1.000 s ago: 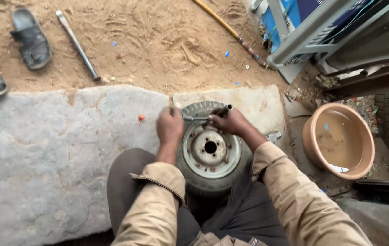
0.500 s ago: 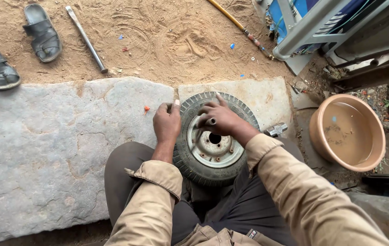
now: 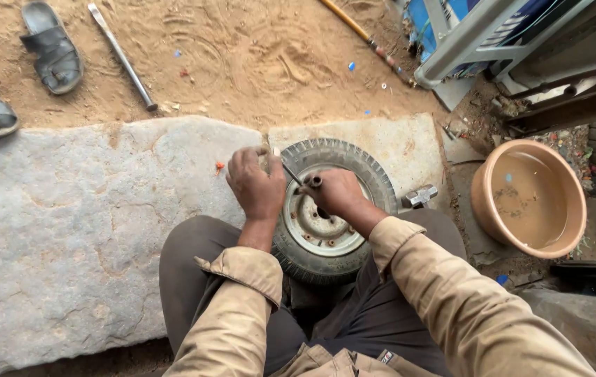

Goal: Repairing a small motorcycle or scooter tire by removing and inspecting the valve and rim components.

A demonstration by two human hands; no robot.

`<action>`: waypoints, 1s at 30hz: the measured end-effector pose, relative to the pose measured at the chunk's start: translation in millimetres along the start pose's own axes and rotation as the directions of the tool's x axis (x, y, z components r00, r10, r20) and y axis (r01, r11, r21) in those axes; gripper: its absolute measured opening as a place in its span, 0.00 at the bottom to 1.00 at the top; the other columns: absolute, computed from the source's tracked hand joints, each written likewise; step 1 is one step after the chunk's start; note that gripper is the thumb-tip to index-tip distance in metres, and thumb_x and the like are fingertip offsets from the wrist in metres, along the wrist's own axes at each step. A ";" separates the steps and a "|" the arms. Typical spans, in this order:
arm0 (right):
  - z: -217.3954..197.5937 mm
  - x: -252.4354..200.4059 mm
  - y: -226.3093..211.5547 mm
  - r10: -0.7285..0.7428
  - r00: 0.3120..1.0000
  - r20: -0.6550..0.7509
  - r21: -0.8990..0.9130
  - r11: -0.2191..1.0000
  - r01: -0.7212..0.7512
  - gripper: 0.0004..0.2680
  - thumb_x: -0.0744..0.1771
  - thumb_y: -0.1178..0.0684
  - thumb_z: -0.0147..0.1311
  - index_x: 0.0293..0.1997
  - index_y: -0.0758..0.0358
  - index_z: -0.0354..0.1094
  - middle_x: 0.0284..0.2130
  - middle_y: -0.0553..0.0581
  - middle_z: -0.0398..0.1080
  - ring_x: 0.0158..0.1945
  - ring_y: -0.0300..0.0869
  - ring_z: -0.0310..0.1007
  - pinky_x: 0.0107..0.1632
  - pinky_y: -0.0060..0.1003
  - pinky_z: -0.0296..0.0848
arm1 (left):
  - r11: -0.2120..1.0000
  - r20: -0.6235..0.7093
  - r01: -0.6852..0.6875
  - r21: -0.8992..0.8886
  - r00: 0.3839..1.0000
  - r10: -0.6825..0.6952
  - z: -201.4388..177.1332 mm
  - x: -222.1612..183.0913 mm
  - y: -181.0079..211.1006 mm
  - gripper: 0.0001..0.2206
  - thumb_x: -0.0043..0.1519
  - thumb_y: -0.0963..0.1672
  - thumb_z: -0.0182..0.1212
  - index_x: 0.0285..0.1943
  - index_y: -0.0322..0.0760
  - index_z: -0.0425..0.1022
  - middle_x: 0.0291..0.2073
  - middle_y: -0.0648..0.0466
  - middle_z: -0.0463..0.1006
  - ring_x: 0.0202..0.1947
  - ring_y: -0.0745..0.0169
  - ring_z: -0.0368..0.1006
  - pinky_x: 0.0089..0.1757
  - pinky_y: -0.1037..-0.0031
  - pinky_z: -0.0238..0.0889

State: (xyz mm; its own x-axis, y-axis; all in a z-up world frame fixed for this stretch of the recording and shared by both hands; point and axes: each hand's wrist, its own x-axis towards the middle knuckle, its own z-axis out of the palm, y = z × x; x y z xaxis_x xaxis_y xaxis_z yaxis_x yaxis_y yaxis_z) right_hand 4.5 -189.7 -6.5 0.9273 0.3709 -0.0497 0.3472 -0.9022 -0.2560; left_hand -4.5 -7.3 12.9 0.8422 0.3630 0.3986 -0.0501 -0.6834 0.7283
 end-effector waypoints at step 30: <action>-69.9 34.0 -3.4 -0.317 0.890 0.328 -0.234 0.885 0.402 0.20 0.61 0.34 0.59 0.59 0.40 0.72 0.67 0.50 0.65 0.55 0.50 0.69 0.48 0.49 0.69 | 0.771 0.413 0.625 0.123 0.674 -0.612 34.4 3.5 -39.3 0.28 0.64 0.62 0.49 0.49 0.37 0.77 0.47 0.44 0.80 0.52 0.42 0.74 0.57 0.51 0.60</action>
State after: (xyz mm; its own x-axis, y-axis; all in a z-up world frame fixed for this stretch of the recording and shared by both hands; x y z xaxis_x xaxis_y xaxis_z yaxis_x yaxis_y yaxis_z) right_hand 44.6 -189.4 60.1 0.6694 0.6883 -0.2794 0.7125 -0.7014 -0.0208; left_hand 18.9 -1.0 -33.5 0.8203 0.4014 -0.4075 0.5536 -0.3777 0.7422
